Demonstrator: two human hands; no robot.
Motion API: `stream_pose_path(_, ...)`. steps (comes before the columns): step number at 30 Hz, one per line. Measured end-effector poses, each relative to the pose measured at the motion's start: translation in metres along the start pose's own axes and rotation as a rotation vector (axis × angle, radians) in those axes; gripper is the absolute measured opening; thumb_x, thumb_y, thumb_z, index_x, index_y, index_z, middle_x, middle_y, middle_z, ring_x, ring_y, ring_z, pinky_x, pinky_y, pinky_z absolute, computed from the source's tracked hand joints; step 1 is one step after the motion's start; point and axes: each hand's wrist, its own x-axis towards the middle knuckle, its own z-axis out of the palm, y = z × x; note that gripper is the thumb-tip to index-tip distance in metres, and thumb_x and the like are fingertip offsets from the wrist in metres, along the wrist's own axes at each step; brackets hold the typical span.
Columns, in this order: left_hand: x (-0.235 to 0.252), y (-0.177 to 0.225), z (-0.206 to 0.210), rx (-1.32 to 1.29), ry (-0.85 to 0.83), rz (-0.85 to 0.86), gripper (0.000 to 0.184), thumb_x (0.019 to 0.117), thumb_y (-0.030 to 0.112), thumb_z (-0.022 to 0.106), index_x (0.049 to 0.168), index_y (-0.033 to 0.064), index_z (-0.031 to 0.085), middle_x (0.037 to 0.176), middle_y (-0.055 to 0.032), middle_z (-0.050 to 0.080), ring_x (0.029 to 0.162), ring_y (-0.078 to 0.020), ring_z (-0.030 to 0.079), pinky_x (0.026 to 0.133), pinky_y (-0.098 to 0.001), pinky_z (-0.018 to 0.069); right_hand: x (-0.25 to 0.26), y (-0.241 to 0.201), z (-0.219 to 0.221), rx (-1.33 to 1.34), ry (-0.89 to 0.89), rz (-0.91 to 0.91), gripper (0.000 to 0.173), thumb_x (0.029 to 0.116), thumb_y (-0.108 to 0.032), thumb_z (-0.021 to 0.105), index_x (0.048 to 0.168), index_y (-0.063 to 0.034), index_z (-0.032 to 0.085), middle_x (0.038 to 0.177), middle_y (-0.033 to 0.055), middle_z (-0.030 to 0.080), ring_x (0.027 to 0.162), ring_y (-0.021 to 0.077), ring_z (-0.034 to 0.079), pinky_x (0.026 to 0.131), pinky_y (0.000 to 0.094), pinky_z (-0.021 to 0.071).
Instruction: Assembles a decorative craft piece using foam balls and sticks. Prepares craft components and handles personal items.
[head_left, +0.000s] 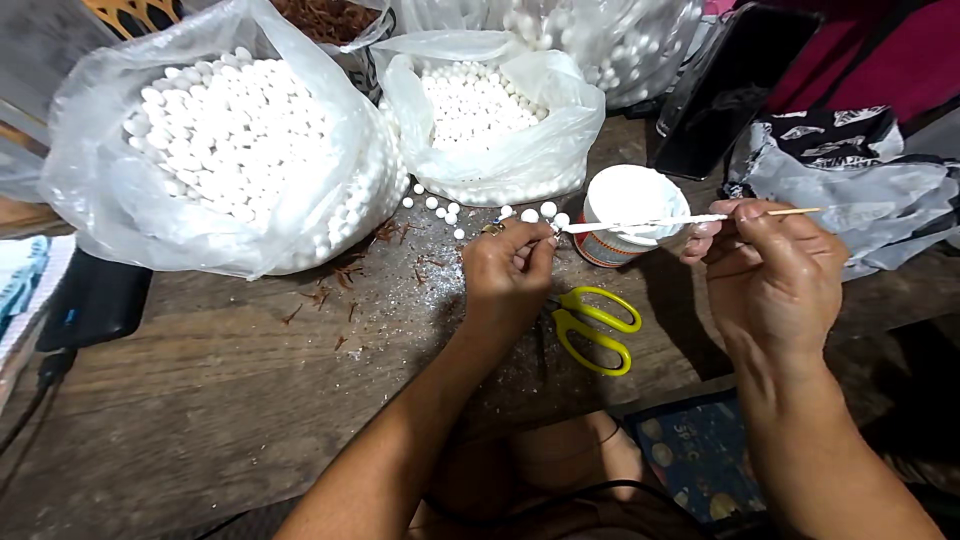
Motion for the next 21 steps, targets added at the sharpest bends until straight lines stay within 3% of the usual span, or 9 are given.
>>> stream_pose_path(12, -0.0005, 0.0003, 0.0008, 0.044, -0.005, 0.021, 0.009, 0.0872, -0.004, 0.065, 0.087, -0.0051, 0.074, 0.073, -0.0064, 0.065, 0.061, 0.0020, 0.053, 0.060, -0.0111, 0.0448, 0.0008, 0.0011, 0.0032, 0.053, -0.006, 0.066, 0.038, 0.1044, -0.003, 0.035, 0.093, -0.0127, 0.070, 0.077, -0.0062, 0.073, 0.066, 0.0035, 0.069, 0.066, 0.0196, 0.0595)
stream_pose_path(21, 0.0001, -0.0002, 0.0003, 0.038, -0.001, 0.019, 0.009, 0.0870, -0.004, 0.065, 0.088, -0.0053, 0.074, 0.075, -0.0066, 0.067, 0.063, 0.0018, 0.055, 0.062, -0.0115, 0.0466, 0.0016, 0.0026, -0.0013, 0.036, -0.012, 0.072, 0.039, 0.1037, -0.003, 0.034, 0.092, -0.0137, 0.070, 0.076, -0.0069, 0.073, 0.066, 0.0033, 0.069, 0.065, 0.0196, 0.0593)
